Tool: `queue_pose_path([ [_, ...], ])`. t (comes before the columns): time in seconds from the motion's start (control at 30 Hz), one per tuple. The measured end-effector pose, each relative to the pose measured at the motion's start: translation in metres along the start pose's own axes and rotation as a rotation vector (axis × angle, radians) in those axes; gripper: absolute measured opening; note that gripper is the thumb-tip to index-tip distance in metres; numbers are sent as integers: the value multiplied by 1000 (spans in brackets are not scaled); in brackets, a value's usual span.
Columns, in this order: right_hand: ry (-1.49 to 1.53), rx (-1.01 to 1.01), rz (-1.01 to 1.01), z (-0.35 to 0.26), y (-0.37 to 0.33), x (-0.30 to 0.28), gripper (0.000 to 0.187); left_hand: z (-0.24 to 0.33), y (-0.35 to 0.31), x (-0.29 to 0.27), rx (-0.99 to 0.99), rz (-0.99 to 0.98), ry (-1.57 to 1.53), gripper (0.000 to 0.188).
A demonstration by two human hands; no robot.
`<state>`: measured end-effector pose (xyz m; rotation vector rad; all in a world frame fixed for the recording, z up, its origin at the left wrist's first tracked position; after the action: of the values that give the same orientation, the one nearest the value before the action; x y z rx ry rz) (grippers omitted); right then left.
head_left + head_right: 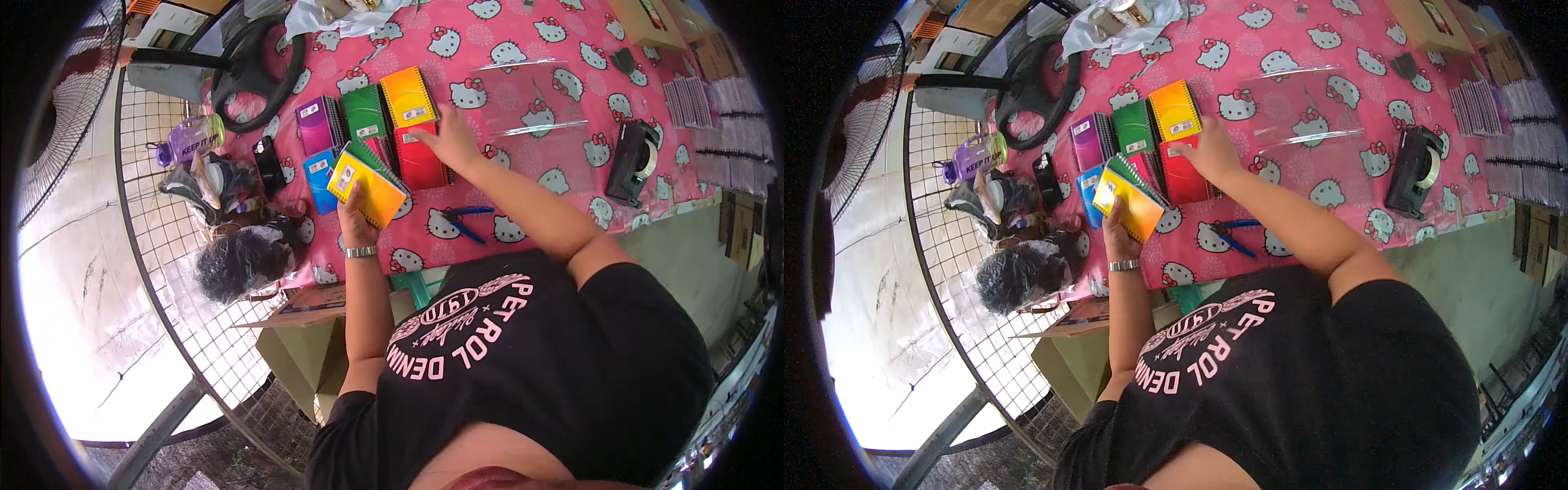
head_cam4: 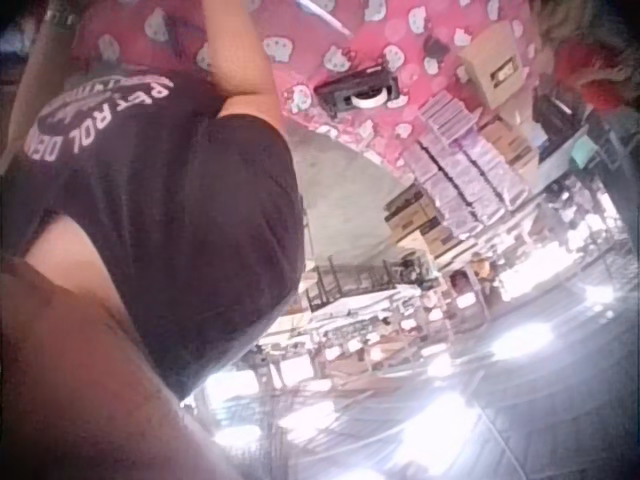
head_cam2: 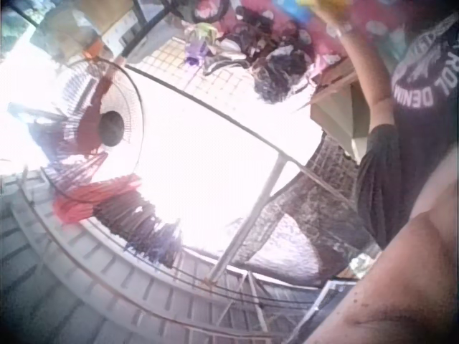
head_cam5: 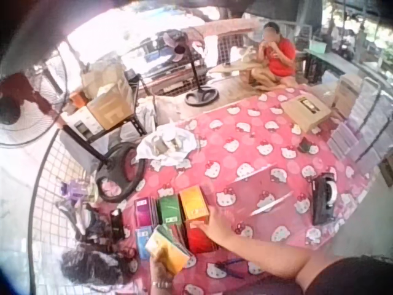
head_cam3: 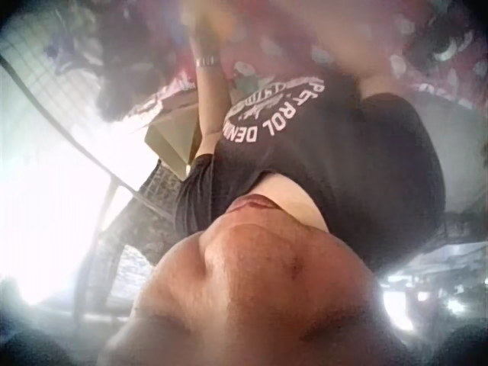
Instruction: The person picks up a stack of colorful notebooks, slides them into a clear plastic bag, and secures the opening with tape.
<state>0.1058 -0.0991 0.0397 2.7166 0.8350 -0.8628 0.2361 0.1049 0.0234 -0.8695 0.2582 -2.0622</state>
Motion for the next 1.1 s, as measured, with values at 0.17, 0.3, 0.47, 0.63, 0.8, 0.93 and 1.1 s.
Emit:
queue_pose_path([
  [0.17, -113, 99, -30, 25, -36, 4, 54, -5, -40, -32, 48, 152, 2, 33],
  [0.3, 224, 58, -143, -29, -27, 14, 53, 3, -72, -74, 154, 325, -2, 30],
  [0.47, 71, 297, -326, -33, -29, 96, 62, 14, -84, -84, 243, 430, -11, 28],
  [0.63, -198, 267, -8, -56, -41, 91, 59, 4, -90, -118, 297, 461, 25, 30],
  [0.8, 196, 168, -218, -67, -33, 106, 58, -18, -88, -139, 221, 388, -67, 46],
  [0.93, 260, -157, -588, -143, -39, 75, 67, -11, -98, -104, 167, 139, -345, 71],
  [1.1, -100, -68, -538, -140, 7, 124, 73, 0, -103, -76, 142, 112, -306, 71],
])
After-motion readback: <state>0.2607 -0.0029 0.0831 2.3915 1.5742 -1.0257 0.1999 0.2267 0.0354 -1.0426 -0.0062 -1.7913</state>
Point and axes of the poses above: each hand's wrist, its own y-axis towards the middle knuckle, its own x-axis out of the palm, z = x × y, the point moved 8 cm from there along y, towards the middle knuckle, and after that the axes turned 1 degree about -x, right-handed, at the moved point
